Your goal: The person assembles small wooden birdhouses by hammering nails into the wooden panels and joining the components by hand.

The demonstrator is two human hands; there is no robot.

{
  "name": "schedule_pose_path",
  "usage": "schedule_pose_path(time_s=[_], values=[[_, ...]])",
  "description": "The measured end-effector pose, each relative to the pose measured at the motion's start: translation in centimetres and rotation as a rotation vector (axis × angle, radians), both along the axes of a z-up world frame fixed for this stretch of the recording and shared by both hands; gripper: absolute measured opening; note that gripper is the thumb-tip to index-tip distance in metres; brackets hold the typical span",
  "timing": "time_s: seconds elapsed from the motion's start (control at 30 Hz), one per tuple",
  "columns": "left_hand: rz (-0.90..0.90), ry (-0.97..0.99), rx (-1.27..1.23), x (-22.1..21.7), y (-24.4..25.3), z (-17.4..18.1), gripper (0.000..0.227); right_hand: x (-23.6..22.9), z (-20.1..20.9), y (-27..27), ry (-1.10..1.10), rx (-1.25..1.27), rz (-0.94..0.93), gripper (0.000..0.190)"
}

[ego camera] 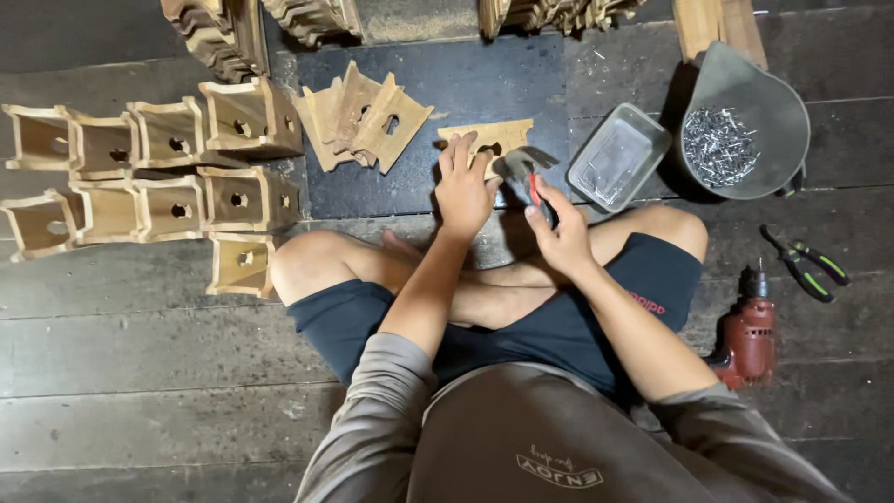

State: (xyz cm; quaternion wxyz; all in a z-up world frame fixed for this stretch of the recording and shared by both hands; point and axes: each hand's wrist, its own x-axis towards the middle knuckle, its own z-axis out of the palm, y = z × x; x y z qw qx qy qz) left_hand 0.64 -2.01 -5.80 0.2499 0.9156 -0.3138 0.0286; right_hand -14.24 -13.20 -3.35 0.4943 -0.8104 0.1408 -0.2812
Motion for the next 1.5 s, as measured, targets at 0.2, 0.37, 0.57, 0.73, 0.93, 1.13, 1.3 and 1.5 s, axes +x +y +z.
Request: schedule_pose_path(time_s=[0.2,0.37,0.57,0.73,0.93,1.13,1.3,1.5], values=[[0.017,0.052,0.03,0.3,-0.4,-0.4,0.046,-0.3,3.3,-0.2,-0.272,-0.053,-0.164,0.044],[0.008,0.01,0.015,-0.7,0.0,0.2,0.046,-0.8,0.7,-1.5,0.02,-0.092,-0.018,0.039],[0.028,-0.032,0.021,-0.1,-0.1,-0.6,0.047,-0.3,1.1,-0.6,-0.093,-0.055,-0.015,0.04],[0.027,0.051,0.023,-0.4,-0.1,0.9,0.045,-0.8,1.1,-0.8,-0.001,-0.081,-0.061,0.04],[0.01,0.025,0.025,-0.4,-0.4,0.6,0.047,-0.7,-0.9,-0.8,0.014,-0.044,-0.007,0.038],[0.022,0.0,0.019,-0.3,-0.3,0.2,0.045,-1.2,-1.2,-0.6,-0.144,-0.174,-0.183,0.031],[0.018,-0.035,0.027,-0.4,0.0,0.2,0.046,-1.5,1.5,0.3,-0.169,0.027,-0.134,0.034],[0.011,0.033,0.038,-0.3,0.1,0.7,0.042,-1.4,0.1,0.5,0.03,-0.025,-0.011,0.04]])
